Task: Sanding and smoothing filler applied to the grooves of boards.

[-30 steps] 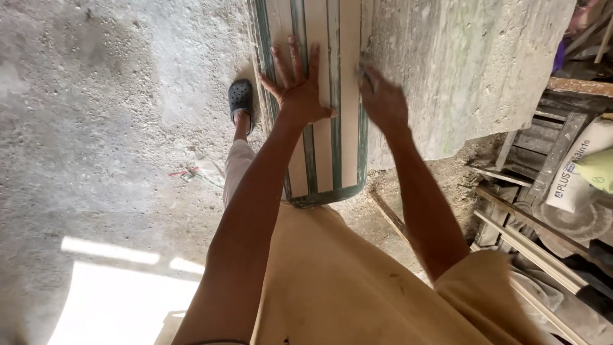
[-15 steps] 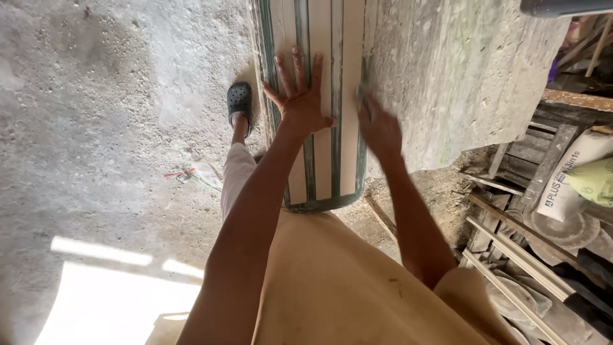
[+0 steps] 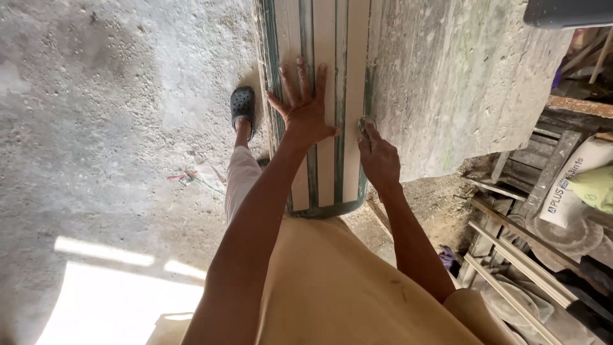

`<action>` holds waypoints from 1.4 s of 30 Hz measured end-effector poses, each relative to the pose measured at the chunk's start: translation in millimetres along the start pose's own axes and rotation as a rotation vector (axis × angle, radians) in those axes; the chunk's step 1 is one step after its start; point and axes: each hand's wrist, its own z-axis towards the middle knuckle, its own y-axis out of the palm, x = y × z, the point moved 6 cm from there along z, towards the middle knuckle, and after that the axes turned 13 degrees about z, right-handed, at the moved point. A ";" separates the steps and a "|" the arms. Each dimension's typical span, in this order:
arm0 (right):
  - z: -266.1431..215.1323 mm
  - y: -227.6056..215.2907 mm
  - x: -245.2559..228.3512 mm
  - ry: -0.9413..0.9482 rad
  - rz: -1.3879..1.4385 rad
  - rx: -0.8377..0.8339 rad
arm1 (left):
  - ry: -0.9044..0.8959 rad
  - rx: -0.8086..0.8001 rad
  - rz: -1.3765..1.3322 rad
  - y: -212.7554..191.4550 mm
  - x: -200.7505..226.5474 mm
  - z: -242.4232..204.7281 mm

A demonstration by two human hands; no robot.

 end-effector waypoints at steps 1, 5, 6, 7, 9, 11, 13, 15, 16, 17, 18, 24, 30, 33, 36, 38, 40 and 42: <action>0.3 -1.0 -1.5 0.057 0.008 -0.022 | 0.002 -0.003 -0.002 1.4 0.4 -3.3; 112.3 -8.3 22.4 -0.049 -0.068 0.030 | -0.002 -0.040 0.011 -1.4 3.6 -3.8; 121.6 -30.5 -23.3 -0.060 -0.061 0.036 | -0.007 -0.029 0.018 -6.4 0.3 3.8; 118.2 -49.2 -57.3 0.047 0.087 0.012 | -0.004 -0.056 0.025 -2.7 -0.5 1.1; 111.7 -66.5 -85.3 0.166 0.235 -0.013 | 0.005 -0.093 0.034 6.6 1.4 -4.5; 112.5 -66.0 -79.9 0.194 0.163 -0.035 | 0.016 -0.049 0.034 7.2 2.9 -3.1; 89.8 -21.4 8.0 -0.003 0.052 0.021 | 0.012 -0.045 0.026 -0.5 5.3 -1.7; 64.7 -10.4 8.8 -0.196 -0.058 0.058 | -0.005 -0.054 0.017 -3.9 0.8 -1.4; 56.3 -19.3 -14.1 -0.038 -0.014 -0.005 | -0.007 -0.070 0.005 -2.2 -0.4 -2.9; 45.0 -30.0 -34.8 0.124 0.031 -0.063 | -0.002 -0.084 -0.004 -0.4 1.4 -4.0; 71.8 -30.3 -30.1 0.129 0.034 -0.065 | -0.001 -0.090 -0.001 6.6 1.0 -6.6; 166.4 -53.3 -31.4 -0.025 0.244 0.030 | 0.007 -0.059 0.042 7.1 1.6 -5.8; 70.3 -23.3 -10.6 -0.329 -0.090 0.135 | 0.007 -0.023 0.076 5.6 -2.2 -2.6; 82.1 -34.1 -17.4 0.043 0.007 -0.047 | 0.033 -0.004 0.062 10.2 3.2 -0.2; 151.4 -47.2 -20.9 0.047 0.010 -0.016 | 0.053 0.046 0.039 15.8 4.7 0.4; 199.8 -61.4 -29.7 -0.131 0.059 0.108 | 0.076 0.171 -0.046 19.1 3.2 2.0; 201.8 -64.7 -32.6 -0.187 -0.020 0.132 | 0.125 0.185 -0.079 18.9 4.7 3.2; 168.0 -49.4 -22.4 -0.239 -0.082 0.138 | 0.157 0.183 -0.099 5.0 -10.2 6.9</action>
